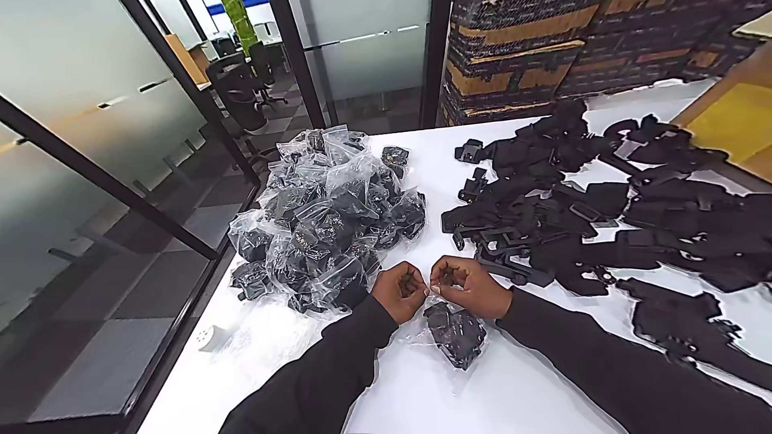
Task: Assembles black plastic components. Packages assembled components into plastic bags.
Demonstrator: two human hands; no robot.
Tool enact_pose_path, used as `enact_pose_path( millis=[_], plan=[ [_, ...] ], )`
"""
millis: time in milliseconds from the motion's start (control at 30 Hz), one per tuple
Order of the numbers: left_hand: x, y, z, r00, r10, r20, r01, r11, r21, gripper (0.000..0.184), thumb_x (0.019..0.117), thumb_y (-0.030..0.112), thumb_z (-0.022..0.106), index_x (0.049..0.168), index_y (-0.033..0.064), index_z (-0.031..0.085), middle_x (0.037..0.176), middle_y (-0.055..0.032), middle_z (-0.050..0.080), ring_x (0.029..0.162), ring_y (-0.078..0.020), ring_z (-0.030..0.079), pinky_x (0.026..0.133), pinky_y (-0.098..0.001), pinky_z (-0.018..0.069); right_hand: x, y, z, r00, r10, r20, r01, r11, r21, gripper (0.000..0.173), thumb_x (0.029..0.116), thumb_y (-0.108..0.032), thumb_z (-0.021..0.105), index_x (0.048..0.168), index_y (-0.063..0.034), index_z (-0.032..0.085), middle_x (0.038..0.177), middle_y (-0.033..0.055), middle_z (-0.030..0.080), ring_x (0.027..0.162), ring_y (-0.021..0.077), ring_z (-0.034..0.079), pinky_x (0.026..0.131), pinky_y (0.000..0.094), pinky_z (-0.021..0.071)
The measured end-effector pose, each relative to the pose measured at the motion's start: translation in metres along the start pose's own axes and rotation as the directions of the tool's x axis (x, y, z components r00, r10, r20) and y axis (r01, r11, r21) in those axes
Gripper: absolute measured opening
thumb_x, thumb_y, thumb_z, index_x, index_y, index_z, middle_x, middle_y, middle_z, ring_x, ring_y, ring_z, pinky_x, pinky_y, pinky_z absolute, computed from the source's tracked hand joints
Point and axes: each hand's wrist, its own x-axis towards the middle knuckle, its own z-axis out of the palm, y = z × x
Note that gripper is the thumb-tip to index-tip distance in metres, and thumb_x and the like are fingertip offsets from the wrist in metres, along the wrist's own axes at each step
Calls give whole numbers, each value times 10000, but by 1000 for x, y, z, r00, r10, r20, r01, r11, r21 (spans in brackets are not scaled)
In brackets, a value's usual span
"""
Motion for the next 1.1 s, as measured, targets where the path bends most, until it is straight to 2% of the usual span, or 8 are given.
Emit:
enact_pose_path(
  millis=[300, 500, 800, 1100],
  plan=[
    [-1, -1, -1, 1000, 2, -4, -2, 1000, 14, 144, 869, 64, 675, 968, -28, 626, 823, -65, 689, 667, -86, 673, 640, -258, 595, 1, 2, -1, 1000, -6, -21, 7, 999, 44, 144, 890, -52, 670, 1025, -94, 640, 880, -55, 656, 704, 25, 613, 607, 206, 525],
    [-1, -1, -1, 999, 31, 17, -31, 999, 21, 142, 865, 38, 679, 971, -41, 624, 828, -75, 691, 677, -81, 671, 655, -254, 592, -1, 3, 0, 1000, -7, 15, 7, 1000, -4, 150, 880, -62, 695, 1022, -78, 651, 931, -43, 679, 762, 26, 643, 672, 218, 556],
    [-1, -2, -1, 997, 59, 52, -61, 998, 35, 141, 868, 45, 667, 971, -40, 623, 822, -76, 687, 678, -81, 666, 652, -253, 585, 0, 2, 0, 1000, -17, 21, 17, 1000, 10, 153, 875, -41, 708, 1012, -82, 653, 908, -51, 690, 747, 24, 647, 669, 218, 558],
    [-1, -3, 0, 998, 61, 28, -62, 997, 44, 159, 869, 39, 694, 985, -45, 626, 864, -91, 705, 717, -101, 692, 689, -271, 605, 0, 2, 0, 999, -19, 28, 19, 1000, -12, 148, 882, -48, 681, 1025, -72, 652, 907, -39, 679, 744, 22, 633, 660, 212, 543]
  ],
)
